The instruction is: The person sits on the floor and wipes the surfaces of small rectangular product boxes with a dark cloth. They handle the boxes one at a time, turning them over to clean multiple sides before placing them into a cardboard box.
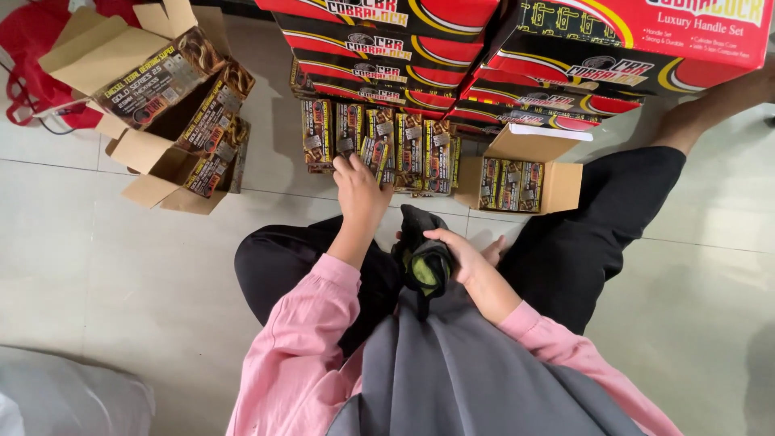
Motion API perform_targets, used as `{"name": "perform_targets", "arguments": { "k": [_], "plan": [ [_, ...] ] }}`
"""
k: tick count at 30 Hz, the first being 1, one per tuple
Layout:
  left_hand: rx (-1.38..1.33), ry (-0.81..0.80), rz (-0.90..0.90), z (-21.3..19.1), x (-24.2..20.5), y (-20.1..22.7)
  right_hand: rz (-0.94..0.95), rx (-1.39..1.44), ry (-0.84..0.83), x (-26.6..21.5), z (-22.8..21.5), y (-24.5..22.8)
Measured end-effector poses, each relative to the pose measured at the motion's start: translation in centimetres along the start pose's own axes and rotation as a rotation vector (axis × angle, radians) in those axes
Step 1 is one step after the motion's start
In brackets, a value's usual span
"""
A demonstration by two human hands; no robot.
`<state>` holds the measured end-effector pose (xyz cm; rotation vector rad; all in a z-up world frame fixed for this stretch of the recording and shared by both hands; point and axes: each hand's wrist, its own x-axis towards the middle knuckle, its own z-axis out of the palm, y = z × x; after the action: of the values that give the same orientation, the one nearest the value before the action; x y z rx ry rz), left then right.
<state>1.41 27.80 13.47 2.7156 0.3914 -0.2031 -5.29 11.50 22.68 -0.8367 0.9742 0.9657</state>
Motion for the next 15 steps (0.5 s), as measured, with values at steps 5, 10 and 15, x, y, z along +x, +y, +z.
{"name": "perform_targets", "arguments": {
  "k": [5, 10, 15],
  "plan": [
    [-0.569, -0.244, -0.099, -0.9, -5.2, -2.7, -0.138, 0.050, 0.041, 2.0, -2.5, 1.1],
    [-0.981, -0.476, -0.255, -1.7, -9.4, -1.6, -0.336, 0.004, 0.128, 4.4, -5.8, 2.3],
    [-1.132, -0.493, -0.125, -4.6, -11.9, 1.8, -0.412, -0.065, 0.222, 1.3, -4.2, 2.4]
  ]
}}
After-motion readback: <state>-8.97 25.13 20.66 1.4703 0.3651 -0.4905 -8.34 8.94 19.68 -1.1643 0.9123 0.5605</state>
